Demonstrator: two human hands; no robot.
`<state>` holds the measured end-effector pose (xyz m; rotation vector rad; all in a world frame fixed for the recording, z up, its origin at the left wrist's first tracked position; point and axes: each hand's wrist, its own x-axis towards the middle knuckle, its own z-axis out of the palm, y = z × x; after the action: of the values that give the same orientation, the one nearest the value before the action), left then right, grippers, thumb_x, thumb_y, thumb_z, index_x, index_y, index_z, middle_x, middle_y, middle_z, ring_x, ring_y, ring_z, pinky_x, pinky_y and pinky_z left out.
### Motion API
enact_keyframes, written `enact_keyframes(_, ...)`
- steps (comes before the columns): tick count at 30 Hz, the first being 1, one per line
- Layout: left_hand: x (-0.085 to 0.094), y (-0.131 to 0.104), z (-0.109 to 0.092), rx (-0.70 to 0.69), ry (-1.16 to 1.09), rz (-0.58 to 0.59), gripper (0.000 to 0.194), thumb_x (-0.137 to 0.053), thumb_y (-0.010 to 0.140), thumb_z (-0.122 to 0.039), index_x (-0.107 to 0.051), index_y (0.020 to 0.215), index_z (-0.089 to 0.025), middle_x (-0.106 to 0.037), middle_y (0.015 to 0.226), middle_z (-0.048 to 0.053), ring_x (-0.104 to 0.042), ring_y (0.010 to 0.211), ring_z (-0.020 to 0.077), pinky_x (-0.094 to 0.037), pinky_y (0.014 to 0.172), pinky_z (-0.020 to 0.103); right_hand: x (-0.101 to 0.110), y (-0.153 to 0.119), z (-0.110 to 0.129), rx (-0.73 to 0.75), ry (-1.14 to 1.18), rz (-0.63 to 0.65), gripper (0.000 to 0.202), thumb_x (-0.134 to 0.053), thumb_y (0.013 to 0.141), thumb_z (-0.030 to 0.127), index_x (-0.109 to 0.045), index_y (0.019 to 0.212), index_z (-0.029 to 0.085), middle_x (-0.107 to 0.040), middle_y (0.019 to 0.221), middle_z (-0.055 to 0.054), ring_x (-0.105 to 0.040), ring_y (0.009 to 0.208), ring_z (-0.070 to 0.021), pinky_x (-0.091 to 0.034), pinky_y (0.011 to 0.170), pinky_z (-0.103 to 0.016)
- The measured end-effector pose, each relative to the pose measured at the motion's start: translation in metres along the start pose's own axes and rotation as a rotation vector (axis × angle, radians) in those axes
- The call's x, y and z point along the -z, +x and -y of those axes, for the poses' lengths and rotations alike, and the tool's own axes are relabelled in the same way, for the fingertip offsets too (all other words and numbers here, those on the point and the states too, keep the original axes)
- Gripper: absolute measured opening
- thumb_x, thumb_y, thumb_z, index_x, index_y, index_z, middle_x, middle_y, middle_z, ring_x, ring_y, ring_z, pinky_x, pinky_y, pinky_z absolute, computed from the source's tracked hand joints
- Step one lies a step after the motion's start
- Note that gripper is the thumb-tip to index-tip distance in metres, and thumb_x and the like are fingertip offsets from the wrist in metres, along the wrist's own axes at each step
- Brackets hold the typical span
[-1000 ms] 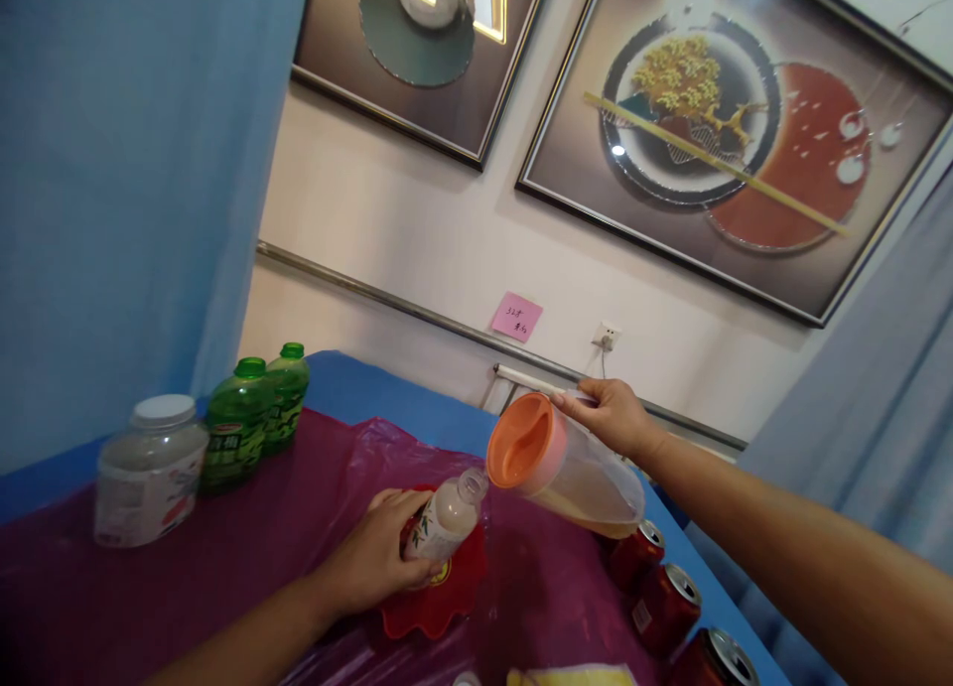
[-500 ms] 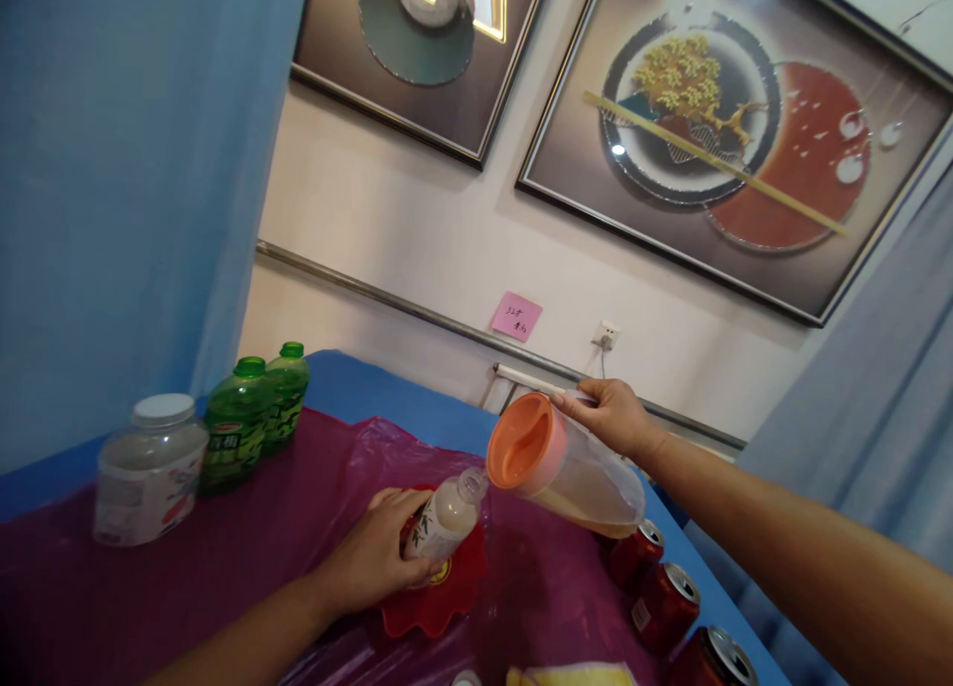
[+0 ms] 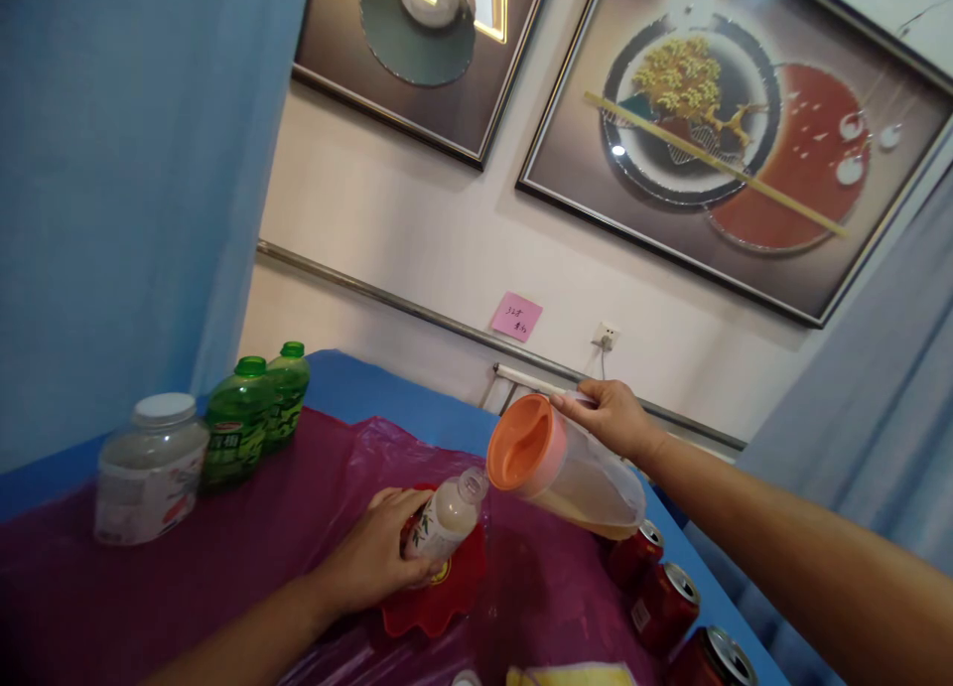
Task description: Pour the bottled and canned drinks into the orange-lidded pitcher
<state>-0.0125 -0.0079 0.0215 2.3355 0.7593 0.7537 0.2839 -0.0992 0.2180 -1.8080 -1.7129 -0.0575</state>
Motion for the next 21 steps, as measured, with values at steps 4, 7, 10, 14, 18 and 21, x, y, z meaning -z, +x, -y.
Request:
enact_keyframes(4, -0.0009, 0.0001, 0.0017, -0.018, -0.012, -0.002, 0.058, -0.083, 0.061, -0.038, -0.065, 0.114, -0.025, -0.072, 0.115, 0.003, -0.061, 0.109, 0.0309, -0.036, 0.105, 0.044, 0.0003, -0.0008, 0.0013, 0.003, 0.004, -0.001, 0.062, -0.062, 0.077, 0.076, -0.038, 0.056, 0.023, -0.028, 0.055, 0.006, -0.027, 0.053, -0.0102, -0.023, 0.049, -0.027)
enact_keyframes(7, -0.0019, 0.0001, 0.0030, -0.023, -0.014, -0.009, 0.058, -0.083, 0.061, -0.038, -0.065, 0.114, -0.025, -0.071, 0.116, 0.004, -0.060, 0.110, 0.0311, -0.035, 0.106, 0.045, 0.0008, -0.0010, 0.0015, 0.016, -0.007, 0.003, 0.062, -0.061, 0.077, 0.076, -0.036, 0.056, 0.023, -0.027, 0.054, 0.007, -0.027, 0.053, -0.0099, -0.022, 0.048, -0.027)
enact_keyframes(10, -0.0019, 0.0004, 0.0031, -0.023, -0.008, -0.009, 0.060, -0.084, 0.061, -0.039, -0.065, 0.116, -0.025, -0.071, 0.115, 0.004, -0.061, 0.109, 0.0309, -0.035, 0.106, 0.045, 0.0013, -0.0009, 0.0009, 0.023, -0.013, 0.000, 0.062, -0.061, 0.078, 0.076, -0.036, 0.055, 0.024, -0.027, 0.054, 0.007, -0.026, 0.052, -0.0097, -0.021, 0.048, -0.027)
enact_keyframes(14, -0.0015, 0.0007, 0.0025, -0.020, 0.002, -0.007, 0.060, -0.083, 0.061, -0.038, -0.065, 0.117, -0.025, -0.071, 0.114, 0.003, -0.061, 0.108, 0.0306, -0.036, 0.105, 0.044, 0.0017, -0.0009, 0.0004, 0.016, -0.011, -0.002, 0.063, -0.060, 0.077, 0.077, -0.035, 0.055, 0.024, -0.026, 0.054, 0.007, -0.025, 0.052, -0.0098, -0.021, 0.048, -0.027)
enact_keyframes(18, -0.0022, 0.0003, 0.0030, -0.019, 0.002, -0.011, 0.061, -0.084, 0.060, -0.038, -0.065, 0.116, -0.024, -0.071, 0.114, 0.003, -0.060, 0.109, 0.0310, -0.036, 0.105, 0.044, 0.0014, -0.0020, 0.0008, 0.008, -0.015, 0.003, 0.063, -0.061, 0.076, 0.078, -0.036, 0.056, 0.024, -0.027, 0.055, 0.007, -0.026, 0.053, -0.0099, -0.022, 0.049, -0.027)
enact_keyframes(21, -0.0027, 0.0000, 0.0035, -0.024, 0.003, -0.011, 0.060, -0.084, 0.060, -0.037, -0.065, 0.115, -0.024, -0.071, 0.115, 0.003, -0.060, 0.110, 0.0307, -0.036, 0.104, 0.043, 0.0008, -0.0034, 0.0013, 0.005, -0.012, 0.005, 0.063, -0.061, 0.076, 0.078, -0.036, 0.056, 0.024, -0.027, 0.055, 0.007, -0.026, 0.053, -0.0099, -0.022, 0.049, -0.027)
